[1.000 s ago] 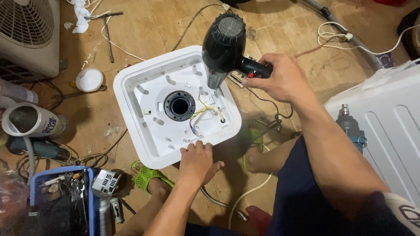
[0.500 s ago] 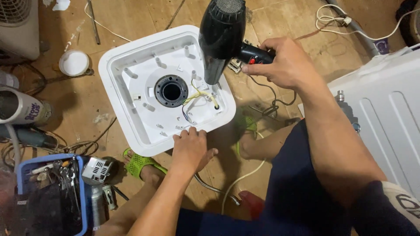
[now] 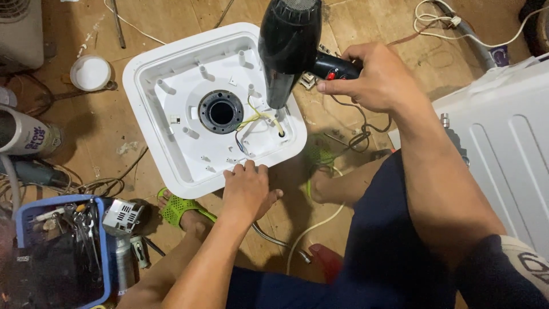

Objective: Using a hair dryer to heat or dry a plastic appliance component on a workshop floor.

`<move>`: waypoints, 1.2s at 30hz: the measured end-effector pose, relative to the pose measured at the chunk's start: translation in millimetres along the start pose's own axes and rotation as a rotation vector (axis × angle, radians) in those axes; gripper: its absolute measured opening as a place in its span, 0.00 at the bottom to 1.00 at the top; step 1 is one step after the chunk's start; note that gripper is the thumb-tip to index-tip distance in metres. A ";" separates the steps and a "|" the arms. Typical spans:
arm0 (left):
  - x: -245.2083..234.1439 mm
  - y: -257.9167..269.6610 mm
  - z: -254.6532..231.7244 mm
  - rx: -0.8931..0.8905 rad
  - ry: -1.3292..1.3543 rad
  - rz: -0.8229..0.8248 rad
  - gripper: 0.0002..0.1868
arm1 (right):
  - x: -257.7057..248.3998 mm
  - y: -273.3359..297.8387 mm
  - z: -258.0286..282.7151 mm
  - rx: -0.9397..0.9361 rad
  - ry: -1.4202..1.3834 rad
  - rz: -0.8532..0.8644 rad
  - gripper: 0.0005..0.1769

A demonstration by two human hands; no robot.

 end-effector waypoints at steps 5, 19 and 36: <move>-0.5 0.3 -0.8 -0.003 0.019 -0.032 0.41 | -2.8 1.3 2.7 -0.016 0.014 -0.013 0.25; -9.6 8.5 -3.4 0.004 -0.017 -0.038 0.42 | 1.1 16.0 13.7 0.092 0.121 0.168 0.19; -14.3 29.8 -21.6 -0.043 -0.016 0.221 0.44 | 35.9 12.7 30.5 -0.108 0.030 0.289 0.20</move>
Point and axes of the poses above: each hand's wrist, its own y-axis away from the middle knuckle, its own x-axis out of the palm, z = x × y, the point moved 5 cm from there along -y, towards the middle knuckle, and after that the axes turned 1 degree about x, right-handed, at the moved point
